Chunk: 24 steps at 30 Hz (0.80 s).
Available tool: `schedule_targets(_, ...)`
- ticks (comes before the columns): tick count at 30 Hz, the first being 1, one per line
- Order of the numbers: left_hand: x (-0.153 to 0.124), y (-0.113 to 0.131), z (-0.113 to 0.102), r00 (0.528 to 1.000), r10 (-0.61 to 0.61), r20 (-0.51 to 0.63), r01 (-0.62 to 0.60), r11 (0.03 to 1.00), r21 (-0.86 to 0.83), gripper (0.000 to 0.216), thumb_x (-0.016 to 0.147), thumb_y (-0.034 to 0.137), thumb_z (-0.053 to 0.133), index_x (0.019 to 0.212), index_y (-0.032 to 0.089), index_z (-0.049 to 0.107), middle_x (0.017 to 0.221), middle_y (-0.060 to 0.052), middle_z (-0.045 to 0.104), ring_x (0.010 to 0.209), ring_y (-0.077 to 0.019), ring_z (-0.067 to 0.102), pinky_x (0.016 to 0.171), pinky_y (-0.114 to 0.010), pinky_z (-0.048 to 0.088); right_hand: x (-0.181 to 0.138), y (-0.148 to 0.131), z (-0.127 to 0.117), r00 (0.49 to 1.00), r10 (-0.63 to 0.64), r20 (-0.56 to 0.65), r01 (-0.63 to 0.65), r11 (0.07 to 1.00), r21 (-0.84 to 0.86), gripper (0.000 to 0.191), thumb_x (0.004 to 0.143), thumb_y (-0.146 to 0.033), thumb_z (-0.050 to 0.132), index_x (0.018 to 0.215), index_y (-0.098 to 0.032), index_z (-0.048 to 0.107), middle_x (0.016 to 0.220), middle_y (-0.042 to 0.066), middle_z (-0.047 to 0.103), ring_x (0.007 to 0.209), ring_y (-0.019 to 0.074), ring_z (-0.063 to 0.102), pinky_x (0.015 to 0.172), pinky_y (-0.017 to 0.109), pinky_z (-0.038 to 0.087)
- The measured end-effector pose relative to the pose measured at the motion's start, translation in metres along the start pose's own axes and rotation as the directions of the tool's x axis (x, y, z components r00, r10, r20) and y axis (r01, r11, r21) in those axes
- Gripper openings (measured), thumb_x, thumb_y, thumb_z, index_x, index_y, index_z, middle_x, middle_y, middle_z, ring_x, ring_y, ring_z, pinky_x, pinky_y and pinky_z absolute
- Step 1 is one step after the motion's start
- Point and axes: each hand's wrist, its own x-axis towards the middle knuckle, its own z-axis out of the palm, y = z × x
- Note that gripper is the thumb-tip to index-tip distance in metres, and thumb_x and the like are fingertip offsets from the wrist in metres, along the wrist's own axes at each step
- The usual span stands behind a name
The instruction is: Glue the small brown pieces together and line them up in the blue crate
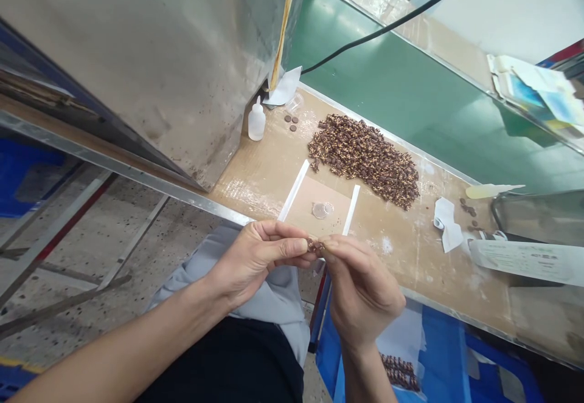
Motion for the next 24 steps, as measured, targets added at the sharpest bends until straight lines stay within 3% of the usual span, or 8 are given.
schedule_targets(14,0.000,0.000,0.003,0.991,0.129,-0.033,-0.122,0.980,0.154,0.032,0.076,0.038,0.117,0.088,0.017,0.096,0.092,-0.013,0.093,0.076,-0.0193,0.086,0.081,-0.027,0.072,0.010,0.002,-0.002,0.999,-0.012,0.051,0.009,0.999,0.053,0.028,0.103,-0.003,0.088,0.117,-0.026,0.089,0.109,0.004,0.089,0.096,0.0221,0.087,0.087,0.036,0.075)
schedule_targets(24,-0.001,-0.009,0.018,0.939,0.301,-0.168,-0.264,0.941,0.212,0.031,0.076,0.041,0.117,0.090,0.020,0.097,0.092,-0.009,0.093,0.081,-0.0193,0.087,0.084,-0.026,0.073,0.019,-0.010,0.001,0.998,-0.023,0.056,0.026,0.999,-0.046,0.029,0.107,-0.001,0.084,0.121,-0.025,0.088,0.114,0.003,0.087,0.100,0.0183,0.086,0.091,0.030,0.073)
